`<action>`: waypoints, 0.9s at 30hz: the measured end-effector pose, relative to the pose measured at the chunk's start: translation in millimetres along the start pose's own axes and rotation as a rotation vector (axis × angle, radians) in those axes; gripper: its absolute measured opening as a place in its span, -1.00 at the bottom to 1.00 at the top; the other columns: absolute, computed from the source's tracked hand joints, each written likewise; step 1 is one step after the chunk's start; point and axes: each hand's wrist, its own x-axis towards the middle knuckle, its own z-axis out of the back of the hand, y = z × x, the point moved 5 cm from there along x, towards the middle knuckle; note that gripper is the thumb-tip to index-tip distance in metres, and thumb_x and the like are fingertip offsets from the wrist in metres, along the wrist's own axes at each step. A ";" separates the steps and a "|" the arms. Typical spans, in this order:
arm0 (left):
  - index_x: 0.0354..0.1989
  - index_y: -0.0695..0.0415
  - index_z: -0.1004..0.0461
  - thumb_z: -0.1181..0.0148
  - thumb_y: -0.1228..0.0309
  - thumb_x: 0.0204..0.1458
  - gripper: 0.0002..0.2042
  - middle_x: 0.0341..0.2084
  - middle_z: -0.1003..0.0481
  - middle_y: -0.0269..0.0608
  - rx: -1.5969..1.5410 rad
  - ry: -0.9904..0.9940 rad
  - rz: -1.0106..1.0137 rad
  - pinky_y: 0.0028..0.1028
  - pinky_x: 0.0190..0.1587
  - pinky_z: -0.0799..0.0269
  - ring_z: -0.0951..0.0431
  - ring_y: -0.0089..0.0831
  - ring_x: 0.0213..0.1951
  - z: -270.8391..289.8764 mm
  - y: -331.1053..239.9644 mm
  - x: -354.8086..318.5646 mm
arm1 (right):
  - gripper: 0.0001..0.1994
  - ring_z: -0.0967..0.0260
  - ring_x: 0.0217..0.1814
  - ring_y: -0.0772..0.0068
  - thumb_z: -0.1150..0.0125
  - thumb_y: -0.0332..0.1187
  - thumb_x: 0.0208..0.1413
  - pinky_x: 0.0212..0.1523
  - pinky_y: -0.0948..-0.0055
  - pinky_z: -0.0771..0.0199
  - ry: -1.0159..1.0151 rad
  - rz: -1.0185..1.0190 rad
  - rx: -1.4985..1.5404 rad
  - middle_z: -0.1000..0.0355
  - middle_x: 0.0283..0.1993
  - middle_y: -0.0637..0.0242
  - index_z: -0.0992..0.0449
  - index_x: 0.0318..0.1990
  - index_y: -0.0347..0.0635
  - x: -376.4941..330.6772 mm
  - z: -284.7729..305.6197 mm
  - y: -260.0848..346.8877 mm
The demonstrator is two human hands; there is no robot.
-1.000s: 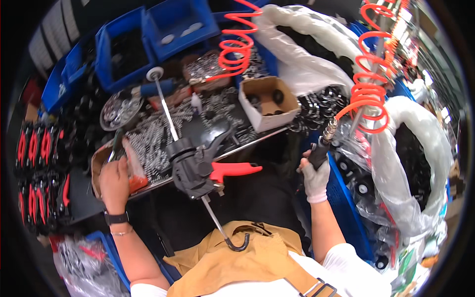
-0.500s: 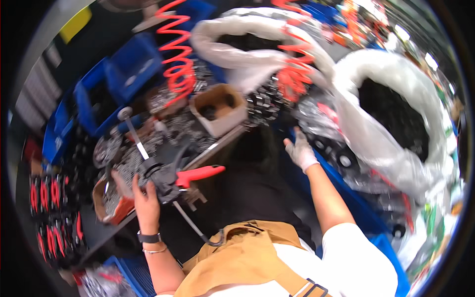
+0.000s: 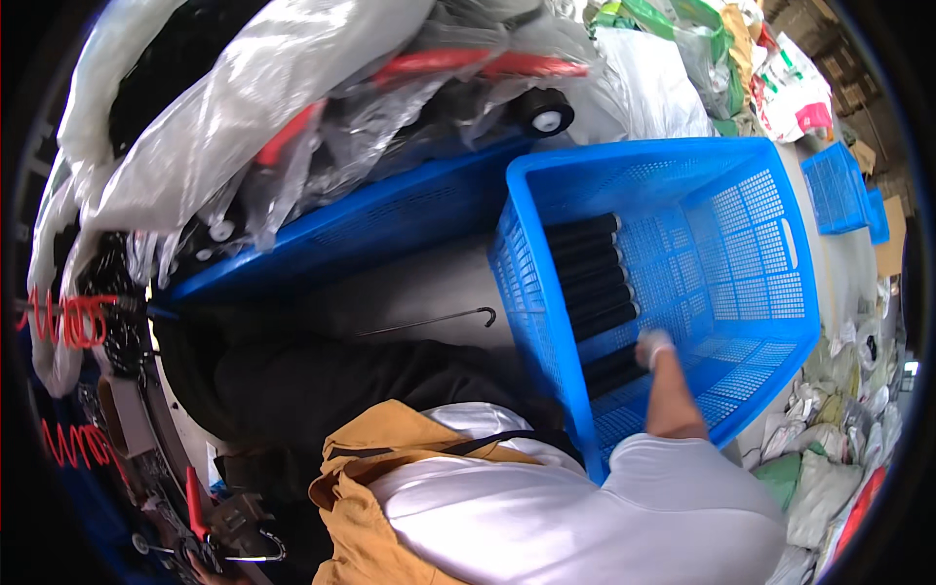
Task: The person assembles mechanical components including plastic housings, metal rods, springs, screws, and cylinders using a power screwdriver, pliers, and a glue bottle.
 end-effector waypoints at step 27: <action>0.33 0.19 -0.08 -0.16 0.57 -0.05 -0.31 0.22 -0.18 -0.11 0.104 0.177 -0.850 -0.28 0.23 -0.15 -0.25 -0.29 0.19 -189.5 -159.6 -107.4 | -0.33 -0.12 0.29 0.21 -0.22 0.04 0.01 0.01 -0.11 -0.35 -1.499 -0.655 3.390 -0.17 0.30 0.32 -0.22 0.26 0.04 112.0 40.9 29.1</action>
